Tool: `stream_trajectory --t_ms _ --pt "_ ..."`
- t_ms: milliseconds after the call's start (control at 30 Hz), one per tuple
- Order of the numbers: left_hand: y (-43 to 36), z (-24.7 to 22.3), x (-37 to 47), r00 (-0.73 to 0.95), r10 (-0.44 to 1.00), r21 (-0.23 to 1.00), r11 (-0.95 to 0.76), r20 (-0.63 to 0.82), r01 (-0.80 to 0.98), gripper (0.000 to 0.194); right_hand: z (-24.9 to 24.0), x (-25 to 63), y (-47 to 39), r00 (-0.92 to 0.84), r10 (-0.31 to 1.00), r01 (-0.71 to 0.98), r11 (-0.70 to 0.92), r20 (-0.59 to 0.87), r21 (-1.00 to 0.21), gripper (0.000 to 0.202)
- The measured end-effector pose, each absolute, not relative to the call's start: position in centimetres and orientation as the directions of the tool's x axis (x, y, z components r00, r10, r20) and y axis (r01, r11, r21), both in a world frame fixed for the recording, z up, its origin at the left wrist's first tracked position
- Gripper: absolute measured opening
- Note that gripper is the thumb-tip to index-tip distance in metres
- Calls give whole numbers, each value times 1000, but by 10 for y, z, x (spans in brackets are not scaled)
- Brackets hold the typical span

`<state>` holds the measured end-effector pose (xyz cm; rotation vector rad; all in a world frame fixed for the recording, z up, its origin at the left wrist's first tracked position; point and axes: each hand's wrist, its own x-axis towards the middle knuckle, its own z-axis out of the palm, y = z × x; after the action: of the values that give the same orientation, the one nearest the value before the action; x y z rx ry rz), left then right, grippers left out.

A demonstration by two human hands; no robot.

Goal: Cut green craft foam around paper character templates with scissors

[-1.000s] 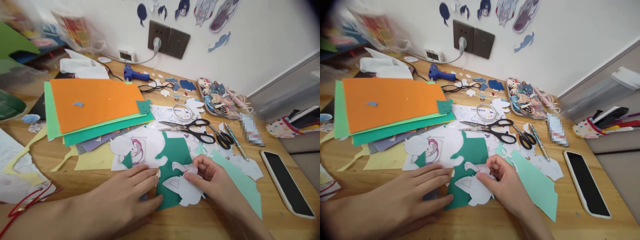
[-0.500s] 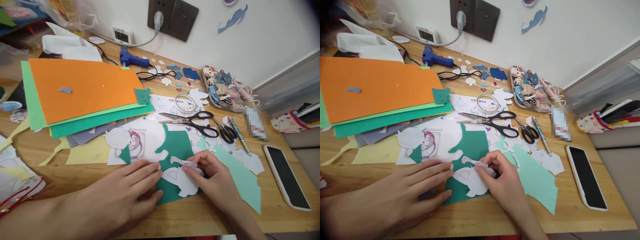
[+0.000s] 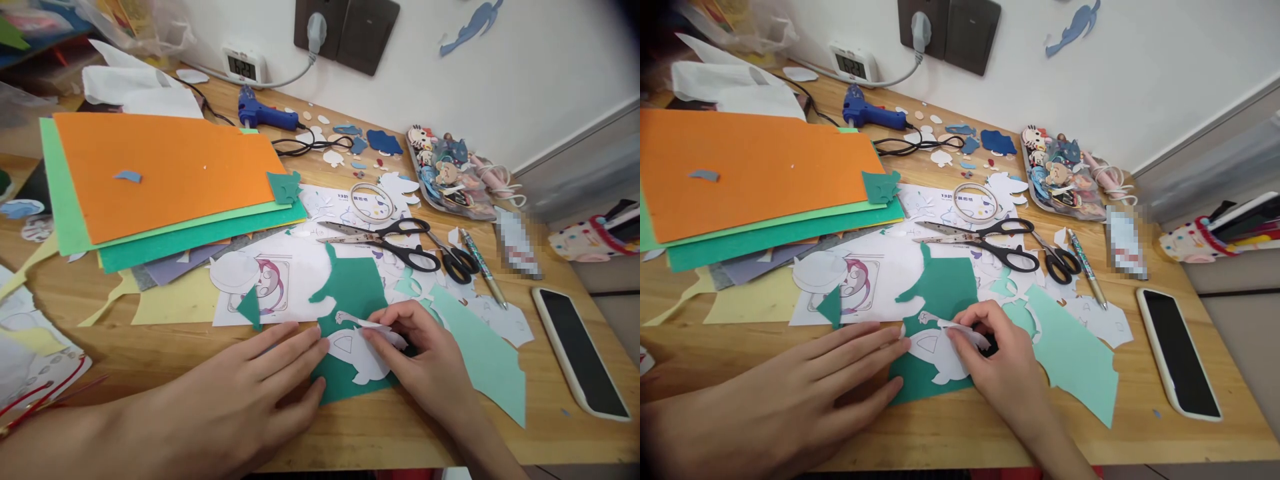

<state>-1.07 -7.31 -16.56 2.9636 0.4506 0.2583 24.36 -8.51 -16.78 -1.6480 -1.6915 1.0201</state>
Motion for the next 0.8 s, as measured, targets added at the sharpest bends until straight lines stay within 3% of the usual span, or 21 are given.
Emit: stream_trajectory --t_ms 100,200,400,600,800 --pt "-72 -163 -6 941 303 150 -948 152 281 37 -169 243 -87 -107 992 615 14 -65 -789 14" --pt "-68 -158 -2 940 298 153 -949 165 274 37 -170 239 -91 -141 987 726 154 74 -670 17" --pt "-62 -150 7 941 301 167 -947 155 275 46 -175 236 -99 -222 925 799 354 308 -486 53" --pt "-63 -155 16 939 309 187 -942 152 279 34 -177 245 -97 -138 971 847 217 195 -485 59" --pt "-60 -153 21 910 389 265 -901 141 344 49 -175 255 -95 -94 985 874 152 145 -461 42"
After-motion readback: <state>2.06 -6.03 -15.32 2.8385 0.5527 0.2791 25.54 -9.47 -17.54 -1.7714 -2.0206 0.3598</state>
